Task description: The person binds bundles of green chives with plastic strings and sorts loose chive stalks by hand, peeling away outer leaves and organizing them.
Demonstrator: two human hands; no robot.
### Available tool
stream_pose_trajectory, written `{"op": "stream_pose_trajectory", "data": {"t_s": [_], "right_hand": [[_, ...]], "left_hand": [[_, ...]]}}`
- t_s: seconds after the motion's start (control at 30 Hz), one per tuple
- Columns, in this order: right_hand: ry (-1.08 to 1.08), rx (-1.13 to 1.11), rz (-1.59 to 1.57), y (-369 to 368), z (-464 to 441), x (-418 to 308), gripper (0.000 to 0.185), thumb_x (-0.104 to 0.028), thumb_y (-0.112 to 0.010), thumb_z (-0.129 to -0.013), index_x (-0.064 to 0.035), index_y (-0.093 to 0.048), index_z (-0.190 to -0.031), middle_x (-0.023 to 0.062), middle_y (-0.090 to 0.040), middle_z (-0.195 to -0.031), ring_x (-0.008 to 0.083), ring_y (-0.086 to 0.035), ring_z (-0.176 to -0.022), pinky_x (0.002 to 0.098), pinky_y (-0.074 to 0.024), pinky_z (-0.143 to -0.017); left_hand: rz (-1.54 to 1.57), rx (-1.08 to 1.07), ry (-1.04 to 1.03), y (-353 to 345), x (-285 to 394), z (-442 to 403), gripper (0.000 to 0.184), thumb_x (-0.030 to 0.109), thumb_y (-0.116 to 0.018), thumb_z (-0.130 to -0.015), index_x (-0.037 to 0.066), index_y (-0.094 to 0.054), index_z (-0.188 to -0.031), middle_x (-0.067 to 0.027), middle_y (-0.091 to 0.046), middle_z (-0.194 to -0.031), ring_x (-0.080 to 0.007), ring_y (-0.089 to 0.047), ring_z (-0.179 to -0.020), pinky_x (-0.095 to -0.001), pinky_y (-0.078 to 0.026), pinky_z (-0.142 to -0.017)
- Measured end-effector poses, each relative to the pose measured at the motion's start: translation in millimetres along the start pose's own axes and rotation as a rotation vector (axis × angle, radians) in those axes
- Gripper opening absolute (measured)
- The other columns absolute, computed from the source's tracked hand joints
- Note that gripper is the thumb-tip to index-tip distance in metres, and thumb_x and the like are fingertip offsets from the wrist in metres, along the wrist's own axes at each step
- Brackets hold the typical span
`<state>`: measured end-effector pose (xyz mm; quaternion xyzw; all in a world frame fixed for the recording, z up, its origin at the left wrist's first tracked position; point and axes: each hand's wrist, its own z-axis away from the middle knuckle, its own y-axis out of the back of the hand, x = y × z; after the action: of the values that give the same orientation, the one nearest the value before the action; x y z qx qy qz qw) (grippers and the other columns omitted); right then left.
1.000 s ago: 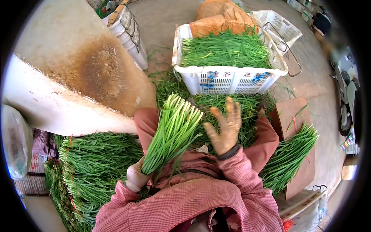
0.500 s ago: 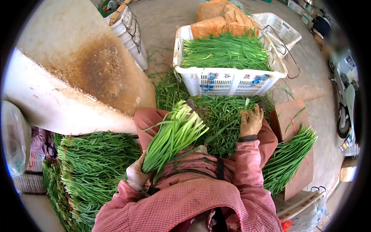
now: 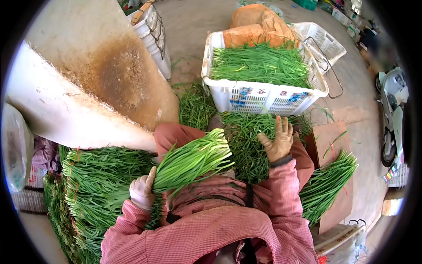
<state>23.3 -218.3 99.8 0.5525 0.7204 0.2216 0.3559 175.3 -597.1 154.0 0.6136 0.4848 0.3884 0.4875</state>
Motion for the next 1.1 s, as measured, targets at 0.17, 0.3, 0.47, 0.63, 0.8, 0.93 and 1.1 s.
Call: {"op": "stream_pose_trajectory", "data": {"t_s": [0.17,0.3,0.47,0.63,0.8,0.93,1.1], "right_hand": [[0.167,-0.447,-0.31,22.1,0.8,-100.0,0.023,-0.032,-0.066,-0.068,-0.0091,-0.062,-0.071,0.0053,-0.041,-0.127,0.0284,-0.027,-0.124,0.0453,-0.0202,-0.1],[-0.149,-0.406,-0.83,-16.3,16.7,-85.5,0.013,-0.021,-0.056,-0.076,-0.0106,-0.058,-0.084,0.0027,-0.055,-0.106,0.0198,-0.046,-0.103,0.0419,-0.0338,-0.086],[-0.374,-0.675,0.326,4.7,-14.8,5.8,0.06,-0.026,-0.065,-0.072,-0.0087,-0.039,-0.123,0.0174,-0.036,-0.128,0.0351,-0.035,-0.113,0.0476,-0.0298,-0.092],[0.191,-0.746,-1.161,-13.2,-26.1,-40.2,0.065,-0.034,-0.061,-0.077,-0.0033,-0.033,-0.127,0.0134,-0.032,-0.132,0.0251,-0.035,-0.117,0.0347,-0.0317,-0.095],[-0.573,-1.346,-1.54,-71.5,14.2,-72.7,0.059,-0.058,-0.048,-0.078,-0.001,-0.061,-0.087,0.0067,-0.061,-0.083,0.0147,-0.056,-0.077,0.0274,-0.0437,-0.074],[-0.934,-1.022,-1.392,-69.9,15.6,-80.1,0.046,-0.048,-0.055,-0.079,-0.0046,-0.059,-0.063,0.0053,-0.059,-0.062,0.013,-0.052,-0.052,0.0284,-0.0433,-0.052],[-0.612,-0.443,-0.722,-57.1,-11.7,-51.1,0.029,-0.029,-0.057,-0.082,-0.0047,-0.059,-0.068,0.005,-0.057,-0.057,0.0151,-0.052,-0.053,0.0293,-0.044,-0.055]], "left_hand": [[-0.037,0.043,-0.087,2.2,6.0,-11.5,0.075,0.001,-0.059,-0.052,0.008,-0.04,-0.124,-0.0071,-0.051,-0.068,-0.0255,-0.051,-0.059,-0.0359,-0.04,-0.053],[-0.066,0.022,-0.05,7.7,0.7,-0.2,0.073,0.001,-0.058,-0.053,0.008,-0.04,-0.124,-0.007,-0.051,-0.069,-0.0252,-0.051,-0.058,-0.0358,-0.04,-0.052],[0.115,-0.016,-0.021,12.0,-18.1,3.2,0.07,0.004,-0.064,-0.049,0.008,-0.048,-0.118,-0.0068,-0.053,-0.065,-0.0273,-0.052,-0.054,-0.0351,-0.042,-0.051],[0.745,-0.356,-0.041,10.8,-12.4,-21.9,0.07,-0.001,-0.067,-0.059,0.006,-0.042,-0.124,-0.01,-0.06,-0.098,-0.0178,-0.059,-0.088,-0.0282,-0.045,-0.081],[1.489,-0.998,0.446,-5.5,-16.4,-0.3,0.063,-0.01,-0.062,-0.064,0.005,-0.044,-0.122,-0.0028,-0.054,-0.111,-0.0123,-0.049,-0.099,-0.0277,-0.041,-0.085],[1.499,-1.002,0.446,-33.1,-1.0,26.7,0.059,-0.005,-0.068,-0.058,0.005,-0.051,-0.114,-0.0025,-0.059,-0.101,-0.0116,-0.052,-0.089,-0.0274,-0.043,-0.08],[1.635,-0.89,0.526,-44.1,6.9,40.4,0.056,-0.006,-0.068,-0.057,0.005,-0.053,-0.11,-0.0016,-0.059,-0.099,-0.0112,-0.052,-0.088,-0.027,-0.043,-0.079]]}}
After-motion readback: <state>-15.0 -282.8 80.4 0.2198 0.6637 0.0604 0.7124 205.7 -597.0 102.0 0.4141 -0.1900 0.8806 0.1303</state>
